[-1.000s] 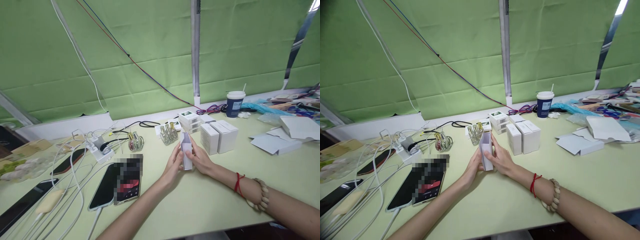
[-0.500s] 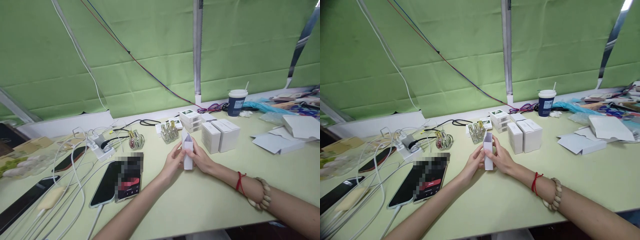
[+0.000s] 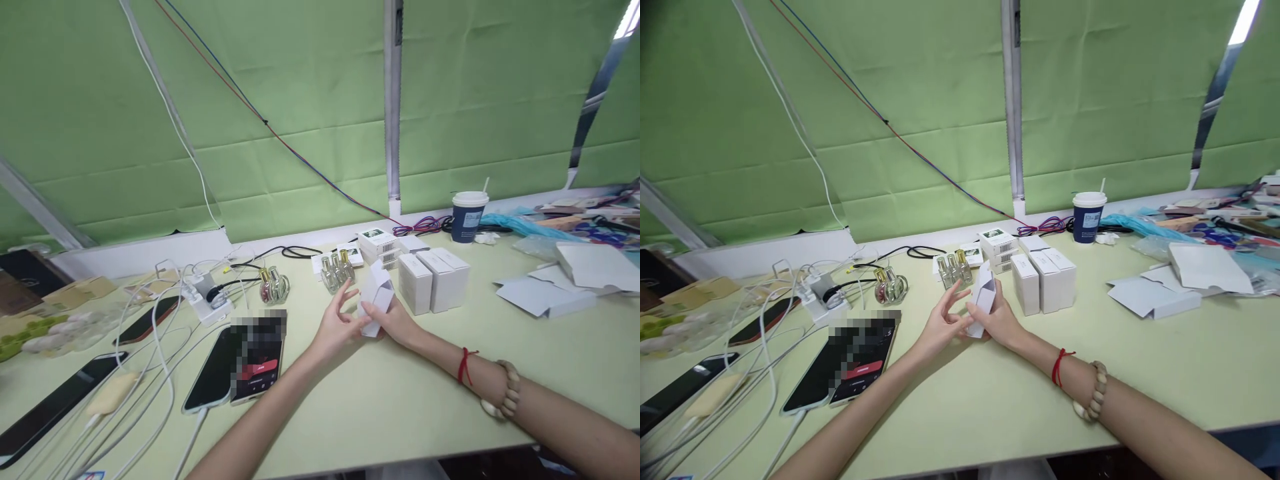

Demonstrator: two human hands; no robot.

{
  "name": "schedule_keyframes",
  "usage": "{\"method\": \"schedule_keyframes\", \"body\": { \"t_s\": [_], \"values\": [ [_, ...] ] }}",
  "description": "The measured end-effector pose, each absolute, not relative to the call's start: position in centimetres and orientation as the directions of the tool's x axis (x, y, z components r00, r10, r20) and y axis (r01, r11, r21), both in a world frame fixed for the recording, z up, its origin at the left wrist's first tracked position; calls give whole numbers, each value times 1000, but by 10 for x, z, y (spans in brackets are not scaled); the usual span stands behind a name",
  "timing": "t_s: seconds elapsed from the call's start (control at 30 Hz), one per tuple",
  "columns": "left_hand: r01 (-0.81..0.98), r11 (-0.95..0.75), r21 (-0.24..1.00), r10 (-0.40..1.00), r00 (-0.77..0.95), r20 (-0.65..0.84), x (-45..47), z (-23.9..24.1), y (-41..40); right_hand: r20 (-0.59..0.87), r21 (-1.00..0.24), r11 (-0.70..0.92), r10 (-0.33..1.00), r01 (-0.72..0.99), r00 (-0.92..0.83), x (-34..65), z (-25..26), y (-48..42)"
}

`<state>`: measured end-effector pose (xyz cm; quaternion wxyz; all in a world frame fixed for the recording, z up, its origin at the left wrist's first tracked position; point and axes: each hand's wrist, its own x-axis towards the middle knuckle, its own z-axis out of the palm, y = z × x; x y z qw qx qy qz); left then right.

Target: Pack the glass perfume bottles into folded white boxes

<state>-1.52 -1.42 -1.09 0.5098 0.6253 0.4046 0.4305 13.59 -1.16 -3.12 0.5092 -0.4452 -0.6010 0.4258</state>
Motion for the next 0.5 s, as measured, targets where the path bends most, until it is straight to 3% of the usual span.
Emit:
{"method": "schedule_keyframes", "body": {
  "t_s": [0.1, 0.17, 0.3, 0.37, 0.5],
  "values": [
    [179, -298, 938, 939, 233, 254, -22, -4, -8, 186, -979, 191, 980, 77, -75, 134, -31, -11],
    [219, -349, 911, 934, 162, 319, -27, 1, -3, 229, -968, 233, 972, 92, -45, 134, -32, -9],
    [339, -442, 831, 879, -20, 476, -43, 7, 10, 332, -906, 339, 941, 254, -72, 133, -34, -7],
    [435, -406, 804, 860, -115, 497, -54, 6, 20, 340, -873, 355, 934, 334, -107, 133, -33, -8],
    [643, -239, 728, 899, -136, 416, -73, 2, 42, 341, -815, 378, 926, 439, -164, 132, -27, -12]
  ]
}}
